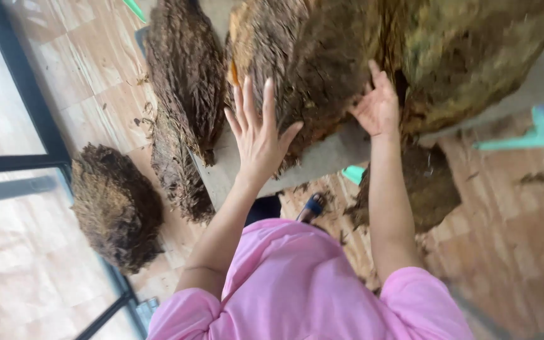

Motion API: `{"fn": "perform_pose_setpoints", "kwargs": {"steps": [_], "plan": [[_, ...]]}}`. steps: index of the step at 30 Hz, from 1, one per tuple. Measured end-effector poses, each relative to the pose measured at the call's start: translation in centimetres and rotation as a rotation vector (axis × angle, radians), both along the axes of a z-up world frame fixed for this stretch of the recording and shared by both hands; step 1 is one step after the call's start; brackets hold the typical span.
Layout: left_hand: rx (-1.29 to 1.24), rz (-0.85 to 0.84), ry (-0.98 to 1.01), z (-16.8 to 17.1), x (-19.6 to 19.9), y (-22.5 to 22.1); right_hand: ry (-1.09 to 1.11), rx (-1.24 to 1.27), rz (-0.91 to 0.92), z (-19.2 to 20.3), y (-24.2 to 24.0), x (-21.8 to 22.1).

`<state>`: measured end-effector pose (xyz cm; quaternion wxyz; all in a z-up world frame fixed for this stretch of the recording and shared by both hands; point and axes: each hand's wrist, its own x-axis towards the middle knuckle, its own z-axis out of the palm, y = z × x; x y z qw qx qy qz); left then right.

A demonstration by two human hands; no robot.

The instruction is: The person repeatedly picks up large clumps of brown fibrous material from a table and floor, turns them over, and places them back down. The person also moves a large clump from the floor to the table. The task appears to involve sorting or inspecting the material by hand.

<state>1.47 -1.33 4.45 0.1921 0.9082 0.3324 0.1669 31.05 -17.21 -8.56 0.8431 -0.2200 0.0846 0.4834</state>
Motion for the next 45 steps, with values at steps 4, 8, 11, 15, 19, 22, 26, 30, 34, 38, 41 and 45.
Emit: {"fn": "perform_pose_setpoints", "kwargs": {"steps": [4,8,11,15,19,22,26,30,34,38,41,45], "plan": [[0.128,-0.153,0.337,-6.2,3.1,1.9,-0.079,-0.202,-0.129,1.4,-13.8,-6.0],[-0.013,-0.19,0.349,-11.7,2.4,2.2,-0.105,-0.727,-0.463,-5.1,-29.9,-13.9],[0.056,-0.199,0.422,-13.0,2.5,3.9,0.308,-0.86,-0.703,-14.7,-39.6,-18.9],[-0.018,-0.274,0.33,-11.2,0.5,4.8,0.543,-1.125,-0.635,-13.2,-38.2,-23.3],[0.073,-0.209,0.005,-7.1,-4.6,-0.7,0.649,-0.999,-0.418,-18.8,-34.3,-25.6],[0.143,-0.165,0.094,-4.9,-9.4,-5.8,0.607,-0.9,-0.297,-35.9,-37.6,-34.7],[0.175,-0.259,0.482,-1.6,-14.1,-10.9,0.492,-1.032,-0.081,-51.2,-31.0,-34.6],[0.096,-0.247,0.497,-0.6,-14.5,-13.3,0.673,-0.798,-0.397,-42.7,-28.6,-31.5],[0.031,-0.361,0.38,-4.3,-13.9,-15.5,0.527,-0.87,-0.41,-40.2,-28.4,-31.8],[-0.136,-0.651,0.19,-8.8,-10.5,-20.9,0.32,-0.852,-0.225,-34.9,-29.9,-31.4],[-0.381,-0.739,0.356,-11.8,-7.9,-25.5,0.328,-0.697,-0.295,-28.0,-32.2,-31.1],[-0.861,-0.648,0.561,-17.7,-5.1,-30.0,0.273,-0.72,-0.26,-16.6,-33.7,-32.5]]}}
